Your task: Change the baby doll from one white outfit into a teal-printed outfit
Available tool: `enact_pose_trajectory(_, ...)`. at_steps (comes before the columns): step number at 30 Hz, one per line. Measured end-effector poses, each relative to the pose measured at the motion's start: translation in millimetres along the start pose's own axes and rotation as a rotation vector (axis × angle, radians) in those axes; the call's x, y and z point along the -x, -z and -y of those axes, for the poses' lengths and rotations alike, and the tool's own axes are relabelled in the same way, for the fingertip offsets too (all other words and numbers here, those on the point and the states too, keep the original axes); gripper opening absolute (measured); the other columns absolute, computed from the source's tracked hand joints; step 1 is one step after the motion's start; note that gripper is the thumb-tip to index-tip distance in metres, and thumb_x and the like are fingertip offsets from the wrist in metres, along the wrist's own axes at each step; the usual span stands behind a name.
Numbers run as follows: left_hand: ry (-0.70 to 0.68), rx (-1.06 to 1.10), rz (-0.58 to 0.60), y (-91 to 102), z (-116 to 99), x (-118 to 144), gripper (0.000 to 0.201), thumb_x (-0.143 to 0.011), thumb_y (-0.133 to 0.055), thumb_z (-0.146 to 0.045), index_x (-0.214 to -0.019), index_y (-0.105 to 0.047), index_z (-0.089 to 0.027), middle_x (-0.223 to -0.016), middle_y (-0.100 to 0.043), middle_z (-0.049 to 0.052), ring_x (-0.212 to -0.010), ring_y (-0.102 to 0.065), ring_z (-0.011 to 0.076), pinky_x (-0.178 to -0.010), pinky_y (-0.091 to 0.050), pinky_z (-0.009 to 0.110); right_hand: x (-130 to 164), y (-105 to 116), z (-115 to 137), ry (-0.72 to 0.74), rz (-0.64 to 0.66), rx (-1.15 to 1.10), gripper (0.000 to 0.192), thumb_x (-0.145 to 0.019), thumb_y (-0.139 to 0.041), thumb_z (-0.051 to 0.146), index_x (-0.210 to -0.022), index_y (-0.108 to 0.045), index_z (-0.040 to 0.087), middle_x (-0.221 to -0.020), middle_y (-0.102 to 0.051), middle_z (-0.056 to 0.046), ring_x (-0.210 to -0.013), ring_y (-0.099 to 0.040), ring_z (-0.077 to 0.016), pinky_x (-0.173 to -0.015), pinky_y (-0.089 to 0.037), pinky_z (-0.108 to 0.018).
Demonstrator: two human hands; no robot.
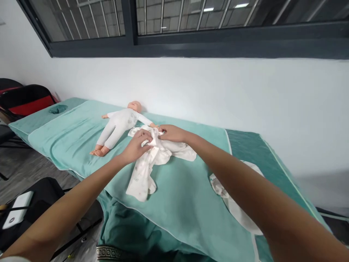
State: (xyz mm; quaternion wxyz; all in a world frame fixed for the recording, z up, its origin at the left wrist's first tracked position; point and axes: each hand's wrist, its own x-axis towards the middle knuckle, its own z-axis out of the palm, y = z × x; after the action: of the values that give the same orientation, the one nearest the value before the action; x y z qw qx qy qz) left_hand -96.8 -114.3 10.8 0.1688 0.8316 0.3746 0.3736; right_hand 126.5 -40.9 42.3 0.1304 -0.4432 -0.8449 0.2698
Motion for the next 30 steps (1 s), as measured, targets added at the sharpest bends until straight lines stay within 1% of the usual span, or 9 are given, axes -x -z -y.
enact_pose_trajectory(2, -0.071, -0.095, -0.098, 2.0, -13.9, -7.8, 0.01, -0.088, -0.063, -0.024, -0.095, -0.058, -0.02, -0.127, -0.052, 0.011, -0.123, -0.047, 0.0244, -0.108, -0.039, 0.042, 23.2, 12.5, 20.7, 0.066, -0.019, -0.216, 0.028, -0.075, -0.066, 0.044, -0.083, -0.052, 0.021, -0.08, -0.054, 0.004, -0.073, -0.048, -0.0135, -0.068, -0.037, -0.026)
enact_pose_trajectory(6, -0.138, -0.064, -0.08, 4.0, -38.6, -25.1, 0.023, -0.083, -0.069, -0.023, -0.098, -0.051, -0.02, -0.147, -0.04, 0.015, -0.137, -0.04, 0.0279, -0.111, -0.038, 0.045, 68.0, 35.3, 45.1, 0.088, -0.003, -0.421, 0.031, -0.077, -0.072, 0.044, -0.092, -0.057, 0.021, -0.085, -0.057, 0.002, -0.074, -0.051, -0.0136, -0.068, -0.039, -0.026)
enact_pose_trajectory(9, -0.026, 0.088, 0.044, 4.3, -55.2, -35.6, 0.052, -0.074, -0.076, -0.027, -0.114, -0.044, -0.02, -0.133, -0.053, 0.014, -0.117, -0.057, 0.0247, -0.093, -0.05, 0.037, 95.9, 44.3, 50.0, 0.141, -0.015, -0.498, 0.031, -0.079, -0.073, 0.043, -0.095, -0.06, 0.02, -0.098, -0.061, -0.002, -0.085, -0.055, -0.0161, -0.076, -0.044, -0.029)
enact_pose_trajectory(12, 0.087, 0.0, 0.175, 5.1, -66.8, -39.7, 0.044, -0.078, -0.068, -0.026, -0.116, -0.045, -0.022, -0.1, -0.064, 0.002, -0.086, -0.064, 0.0197, -0.073, -0.05, 0.03, 118.0, 46.0, 47.7, 0.18, 0.009, -0.491, 0.029, -0.081, -0.073, 0.043, -0.097, -0.064, 0.02, -0.109, -0.063, -0.005, -0.096, -0.057, -0.0186, -0.086, -0.045, -0.033)
enact_pose_trajectory(16, 0.125, -0.314, 0.008, 7.9, -73.9, -35.0, 0.038, -0.083, -0.056, -0.015, -0.119, -0.051, -0.025, -0.095, -0.069, 0.002, -0.085, -0.067, 0.0241, -0.073, -0.048, 0.033, 131.7, 36.7, 32.7, 0.018, 0.018, -0.449, 0.041, -0.082, -0.071, 0.045, -0.116, -0.064, 0.024, -0.12, -0.065, -0.006, -0.1, -0.062, -0.022, -0.088, -0.049, -0.035)
enact_pose_trajectory(20, 0.082, -0.239, -0.256, 9.8, -75.4, -27.1, 0.05, -0.082, -0.056, -0.013, -0.13, -0.049, -0.025, -0.112, -0.068, 0.006, -0.098, -0.067, 0.0244, -0.08, -0.05, 0.034, 118.2, 4.9, 20.9, -0.128, -0.032, -0.438, 0.063, -0.075, -0.078, 0.046, -0.132, -0.059, 0.026, -0.125, -0.068, -0.006, -0.111, -0.064, -0.0295, -0.097, -0.05, -0.042)
enact_pose_trajectory(25, -0.041, 0.065, -0.497, 16.7, -60.5, -0.5, 0.038, -0.087, -0.052, -0.012, -0.123, -0.057, -0.022, -0.112, -0.06, 0.007, -0.107, -0.06, 0.0206, -0.098, -0.05, 0.038, 76.4, -63.0, 50.5, -0.261, -0.102, -0.741, 0.048, -0.076, -0.077, 0.045, -0.117, -0.069, 0.021, -0.112, -0.075, -0.007, -0.112, -0.066, -0.0326, -0.102, -0.049, -0.045)
enact_pose_trajectory(27, -0.047, 0.059, -0.492, 24.2, -46.2, 23.7, 0.035, -0.09, -0.052, -0.014, -0.123, -0.06, -0.023, -0.121, -0.053, 0.011, -0.116, -0.056, 0.0224, -0.103, -0.048, 0.041, 56.3, -90.6, 70.0, -0.269, -0.064, -1.042, 0.042, -0.083, -0.07, 0.045, -0.117, -0.068, 0.02, -0.11, -0.075, -0.008, -0.105, -0.069, -0.0292, -0.095, -0.054, -0.042)
enact_pose_trajectory(30, -0.006, -0.088, -0.335, 39.5, -21.4, 72.1, 0.046, -0.088, -0.063, -0.027, -0.133, -0.056, -0.027, -0.146, -0.033, 0.013, -0.139, -0.039, 0.0301, -0.114, -0.04, 0.048, 23.0, -127.0, 97.8, -0.18, 0.019, -1.365, 0.041, -0.085, -0.067, 0.043, -0.119, -0.066, 0.021, -0.112, -0.075, -0.008, -0.103, -0.07, -0.0266, -0.09, -0.057, -0.039)
